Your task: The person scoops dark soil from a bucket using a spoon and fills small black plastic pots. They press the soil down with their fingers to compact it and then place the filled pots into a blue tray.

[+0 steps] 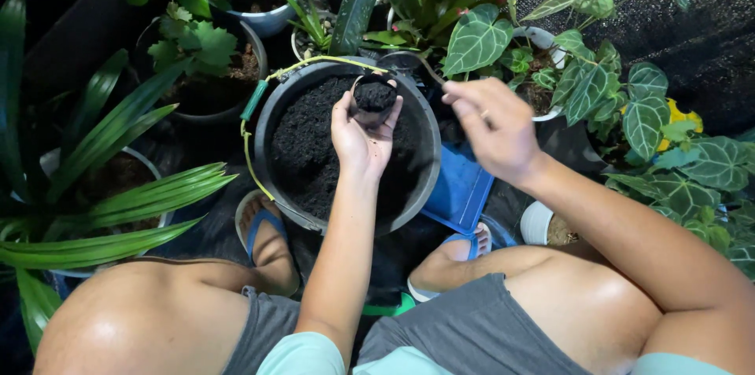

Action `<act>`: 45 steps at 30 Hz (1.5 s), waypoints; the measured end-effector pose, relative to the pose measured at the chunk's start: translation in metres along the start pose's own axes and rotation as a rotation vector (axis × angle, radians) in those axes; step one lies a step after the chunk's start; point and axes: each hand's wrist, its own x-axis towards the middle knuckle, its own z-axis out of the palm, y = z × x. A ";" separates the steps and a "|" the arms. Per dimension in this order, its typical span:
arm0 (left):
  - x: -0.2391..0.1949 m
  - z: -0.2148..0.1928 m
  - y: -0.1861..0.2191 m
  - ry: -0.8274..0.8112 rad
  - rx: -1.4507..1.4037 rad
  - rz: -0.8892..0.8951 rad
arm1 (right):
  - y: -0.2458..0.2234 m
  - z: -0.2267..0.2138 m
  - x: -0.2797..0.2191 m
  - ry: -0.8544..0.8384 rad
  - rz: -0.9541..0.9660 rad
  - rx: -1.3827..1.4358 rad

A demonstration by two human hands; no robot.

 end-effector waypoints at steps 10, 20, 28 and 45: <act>-0.003 -0.001 0.000 -0.074 0.178 0.096 | 0.002 0.004 -0.006 0.080 0.365 0.337; 0.005 -0.010 -0.002 -0.145 0.213 0.087 | 0.007 0.004 -0.004 0.033 0.323 0.262; 0.013 -0.014 0.017 -0.085 0.134 0.095 | 0.013 0.002 -0.005 0.055 0.311 0.218; 0.004 0.001 0.022 -0.094 -0.010 -0.062 | 0.047 0.044 -0.063 -0.934 0.101 -0.447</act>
